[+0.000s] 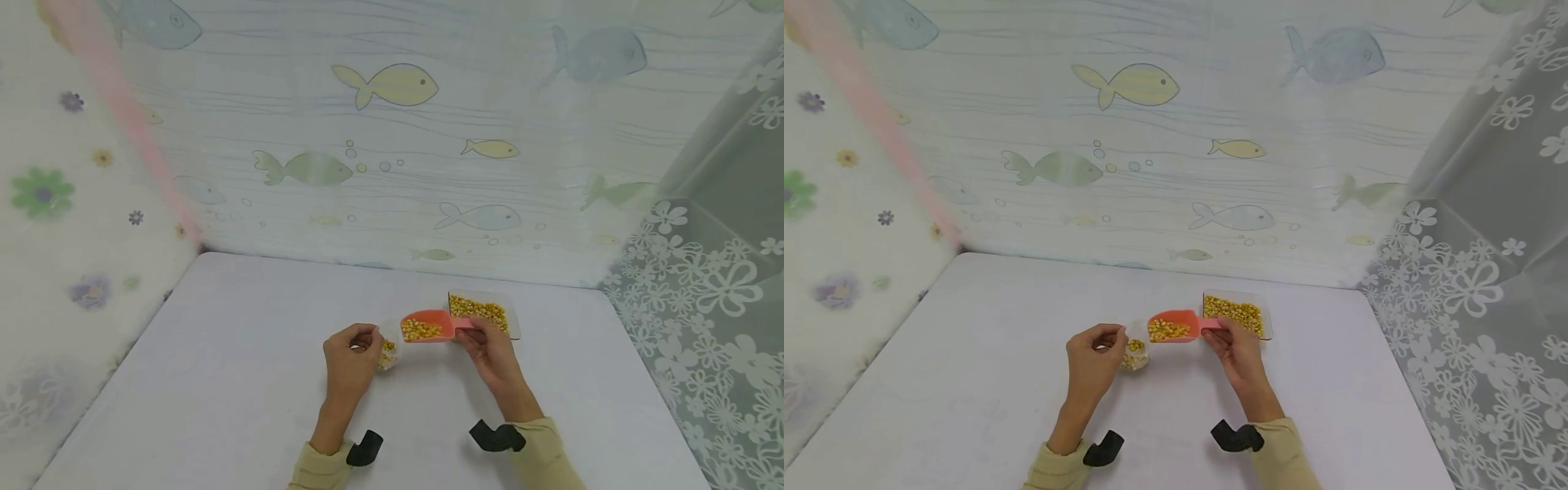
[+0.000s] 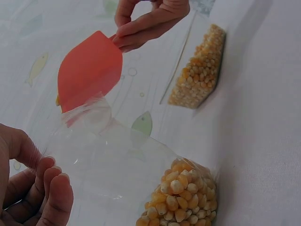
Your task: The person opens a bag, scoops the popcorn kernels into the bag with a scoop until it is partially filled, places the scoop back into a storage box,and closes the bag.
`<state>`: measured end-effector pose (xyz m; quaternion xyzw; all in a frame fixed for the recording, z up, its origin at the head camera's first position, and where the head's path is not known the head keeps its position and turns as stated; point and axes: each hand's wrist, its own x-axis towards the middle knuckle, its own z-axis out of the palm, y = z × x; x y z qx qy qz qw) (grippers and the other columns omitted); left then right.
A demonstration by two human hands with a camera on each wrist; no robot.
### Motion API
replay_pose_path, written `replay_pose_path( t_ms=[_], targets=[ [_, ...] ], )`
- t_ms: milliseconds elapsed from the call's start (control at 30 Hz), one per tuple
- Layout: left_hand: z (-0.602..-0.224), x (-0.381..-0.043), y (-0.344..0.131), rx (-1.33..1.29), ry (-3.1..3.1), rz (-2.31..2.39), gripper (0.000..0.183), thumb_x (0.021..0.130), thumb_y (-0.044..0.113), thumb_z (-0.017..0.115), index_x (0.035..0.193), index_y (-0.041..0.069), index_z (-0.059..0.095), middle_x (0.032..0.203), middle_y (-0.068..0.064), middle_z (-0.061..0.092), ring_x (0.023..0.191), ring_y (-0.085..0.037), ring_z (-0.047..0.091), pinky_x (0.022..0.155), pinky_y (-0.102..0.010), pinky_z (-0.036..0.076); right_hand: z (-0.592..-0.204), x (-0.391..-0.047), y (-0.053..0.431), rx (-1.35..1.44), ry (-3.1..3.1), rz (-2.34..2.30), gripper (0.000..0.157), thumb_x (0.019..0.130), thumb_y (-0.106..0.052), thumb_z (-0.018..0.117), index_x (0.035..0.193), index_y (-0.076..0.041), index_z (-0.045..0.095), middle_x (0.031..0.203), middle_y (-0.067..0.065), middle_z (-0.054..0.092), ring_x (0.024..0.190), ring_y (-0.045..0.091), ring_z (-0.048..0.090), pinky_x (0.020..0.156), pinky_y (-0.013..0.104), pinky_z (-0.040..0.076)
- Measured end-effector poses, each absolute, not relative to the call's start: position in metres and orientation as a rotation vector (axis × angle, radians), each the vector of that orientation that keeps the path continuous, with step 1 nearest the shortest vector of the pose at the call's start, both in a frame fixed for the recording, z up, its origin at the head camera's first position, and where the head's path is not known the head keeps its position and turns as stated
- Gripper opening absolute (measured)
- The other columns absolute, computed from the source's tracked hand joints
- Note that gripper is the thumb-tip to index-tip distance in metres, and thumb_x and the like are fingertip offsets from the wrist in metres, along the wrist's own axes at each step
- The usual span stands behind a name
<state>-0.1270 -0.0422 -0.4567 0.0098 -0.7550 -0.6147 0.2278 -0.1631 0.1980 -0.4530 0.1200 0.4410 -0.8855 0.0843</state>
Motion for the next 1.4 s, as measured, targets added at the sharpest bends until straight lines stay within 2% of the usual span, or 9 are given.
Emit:
replay_pose_path(
  t_ms=[133, 300, 500, 800, 1133, 1400],
  targets=[
    [-0.456, -0.127, -0.042, 0.032, -2.084, -1.693, 0.011, 0.086, -0.004, 0.071, 0.084, 0.004, 0.077, 0.070, -0.004, 0.067, 0.066, -0.013, 0.061, 0.058, -0.020, 0.052, -0.453, -0.164, 0.190, 0.348, 1.344, -2.631, 0.030, 0.106, -0.007, 0.046, 0.094, -0.007, 0.073, 0.085, 0.006, 0.076, 0.080, 0.013, 0.074, 0.080, 0.024, 0.059],
    [-0.452, -0.126, -0.041, 0.030, -2.078, -1.686, 0.012, 0.085, -0.006, 0.070, 0.082, 0.004, 0.077, 0.068, -0.005, 0.067, 0.064, -0.014, 0.061, 0.057, -0.020, 0.052, -0.451, -0.165, 0.182, 0.415, 1.445, -2.597, 0.020, 0.105, -0.010, 0.053, 0.103, -0.001, 0.071, 0.086, 0.006, 0.076, 0.081, 0.015, 0.075, 0.081, 0.027, 0.060],
    [-0.457, -0.126, -0.043, 0.022, -2.100, -1.662, 0.008, 0.087, -0.002, 0.071, 0.084, 0.001, 0.077, 0.069, -0.004, 0.067, 0.066, -0.014, 0.061, 0.058, -0.021, 0.052, -0.449, -0.164, 0.172, 0.384, 1.589, -2.554, 0.020, 0.104, -0.011, 0.057, 0.106, 0.002, 0.072, 0.086, 0.005, 0.076, 0.081, 0.015, 0.076, 0.080, 0.028, 0.060],
    [-0.455, -0.124, -0.043, 0.019, -2.104, -1.662, 0.008, 0.087, -0.002, 0.071, 0.084, 0.003, 0.077, 0.070, -0.004, 0.067, 0.066, -0.014, 0.061, 0.059, -0.021, 0.053, -0.443, -0.165, 0.165, 0.329, 1.758, -2.489, 0.037, 0.104, -0.009, 0.056, 0.127, 0.019, 0.056, 0.084, 0.005, 0.075, 0.079, 0.016, 0.076, 0.079, 0.029, 0.060],
    [-0.455, -0.126, -0.044, -0.004, -2.085, -1.677, 0.007, 0.088, -0.002, 0.071, 0.085, 0.001, 0.077, 0.070, -0.005, 0.067, 0.066, -0.015, 0.061, 0.058, -0.021, 0.053, -0.428, -0.163, 0.159, 0.213, 1.993, -2.392, 0.035, 0.102, -0.011, 0.060, 0.122, 0.018, 0.061, 0.094, 0.009, 0.076, 0.081, 0.016, 0.076, 0.075, 0.030, 0.061],
    [-0.454, -0.126, -0.045, -0.003, -2.086, -1.668, 0.008, 0.087, -0.002, 0.071, 0.084, 0.001, 0.077, 0.069, -0.004, 0.067, 0.065, -0.014, 0.061, 0.058, -0.022, 0.053, -0.424, -0.163, 0.157, 0.192, 2.026, -2.371, 0.030, 0.101, -0.008, 0.060, 0.120, 0.016, 0.064, 0.095, 0.009, 0.077, 0.080, 0.016, 0.076, 0.074, 0.030, 0.061]
  ],
)
